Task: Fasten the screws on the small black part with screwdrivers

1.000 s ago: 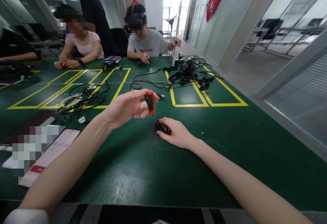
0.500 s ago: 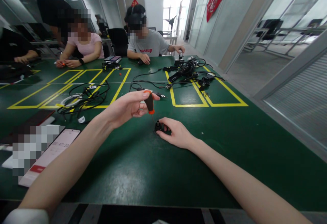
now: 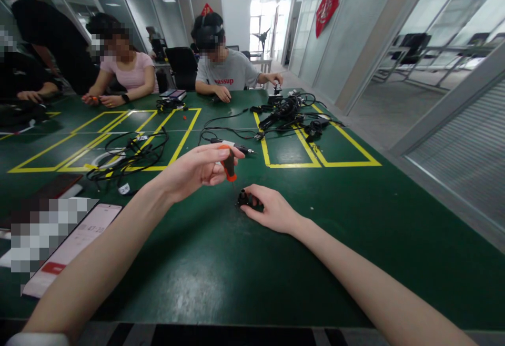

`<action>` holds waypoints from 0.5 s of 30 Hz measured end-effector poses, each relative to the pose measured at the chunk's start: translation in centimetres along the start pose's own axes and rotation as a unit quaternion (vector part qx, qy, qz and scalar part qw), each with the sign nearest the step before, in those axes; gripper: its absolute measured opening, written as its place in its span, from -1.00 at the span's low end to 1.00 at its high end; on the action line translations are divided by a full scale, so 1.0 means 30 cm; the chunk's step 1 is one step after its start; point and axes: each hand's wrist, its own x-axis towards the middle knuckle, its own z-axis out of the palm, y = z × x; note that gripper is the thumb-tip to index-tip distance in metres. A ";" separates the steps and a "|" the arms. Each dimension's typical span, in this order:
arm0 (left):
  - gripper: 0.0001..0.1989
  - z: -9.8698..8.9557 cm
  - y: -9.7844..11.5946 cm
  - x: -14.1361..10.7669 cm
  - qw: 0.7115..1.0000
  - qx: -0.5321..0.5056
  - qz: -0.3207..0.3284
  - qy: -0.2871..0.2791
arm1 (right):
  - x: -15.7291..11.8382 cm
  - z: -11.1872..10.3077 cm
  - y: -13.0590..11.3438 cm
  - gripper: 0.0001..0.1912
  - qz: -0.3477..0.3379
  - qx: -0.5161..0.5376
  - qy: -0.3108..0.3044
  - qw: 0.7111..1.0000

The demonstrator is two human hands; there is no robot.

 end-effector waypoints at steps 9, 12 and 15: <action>-0.58 -0.001 0.000 0.007 0.999 -0.045 -0.011 -0.021 | 0.003 -0.001 -0.001 -0.89 -0.003 0.009 0.000 1.000; -0.55 0.003 -0.002 0.002 1.000 -0.029 0.001 -0.012 | 0.002 0.000 0.001 -0.88 -0.001 0.005 0.000 1.000; -0.56 0.009 0.002 -0.003 1.000 -0.012 0.004 -0.003 | 0.002 0.001 0.003 -0.87 0.000 0.003 0.000 1.000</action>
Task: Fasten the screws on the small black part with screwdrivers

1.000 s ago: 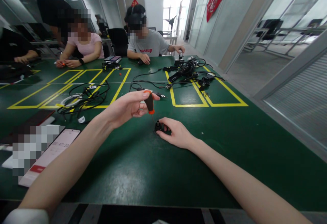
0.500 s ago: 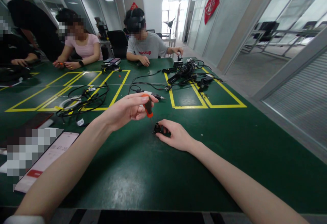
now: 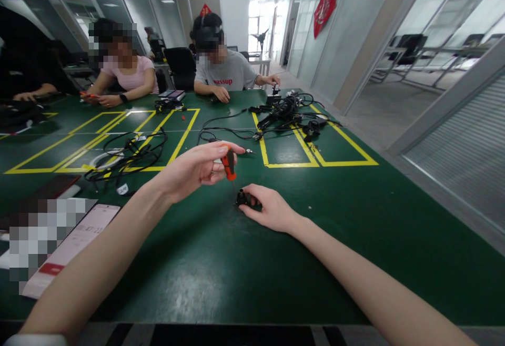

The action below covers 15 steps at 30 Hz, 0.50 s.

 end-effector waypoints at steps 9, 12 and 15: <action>-0.56 -0.001 0.004 0.002 1.000 -0.021 -0.007 -0.009 | -0.002 -0.001 0.001 -0.87 -0.003 0.007 0.006 1.000; -0.57 0.002 0.003 -0.005 1.000 -0.004 0.002 0.012 | -0.002 -0.003 0.000 -0.86 0.003 0.003 -0.001 1.000; -0.59 0.003 0.004 -0.008 1.000 0.010 0.008 0.021 | -0.002 -0.004 -0.001 -0.87 0.006 0.002 -0.002 1.000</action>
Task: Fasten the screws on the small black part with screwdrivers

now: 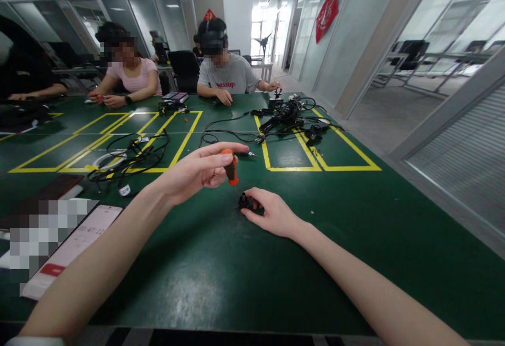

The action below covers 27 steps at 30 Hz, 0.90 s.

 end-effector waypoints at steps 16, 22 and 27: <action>-0.57 0.001 0.002 0.003 1.000 -0.014 -0.006 -0.009 | 0.002 -0.004 -0.006 -0.85 0.004 0.003 -0.004 1.000; -0.55 -0.007 -0.003 0.012 0.997 -0.058 -0.020 -0.054 | 0.003 0.004 -0.002 -0.87 -0.004 0.010 0.011 1.000; -0.57 -0.006 -0.002 0.008 0.999 -0.044 -0.007 -0.018 | 0.003 -0.004 -0.010 -0.88 -0.002 0.005 0.000 1.000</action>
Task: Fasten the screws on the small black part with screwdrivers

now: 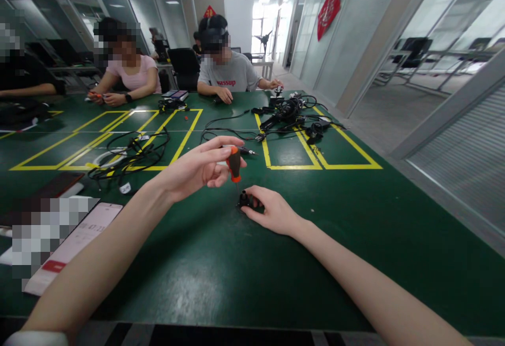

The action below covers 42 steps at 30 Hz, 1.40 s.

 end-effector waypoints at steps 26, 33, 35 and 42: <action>-0.65 0.002 0.001 0.006 0.999 -0.008 -0.018 -0.031 | -0.003 -0.001 0.008 -0.85 0.001 0.006 0.004 1.000; -0.60 0.013 0.001 0.001 1.000 0.019 0.011 0.012 | -0.003 -0.005 0.007 -0.84 0.012 0.002 -0.001 1.000; -0.63 0.014 0.006 -0.001 1.000 0.024 0.004 0.013 | -0.004 -0.004 0.007 -0.84 0.013 0.001 -0.003 1.000; -0.65 0.004 0.004 0.010 1.000 -0.007 0.011 -0.010 | -0.001 -0.018 0.006 -0.86 -0.006 0.048 -0.003 0.999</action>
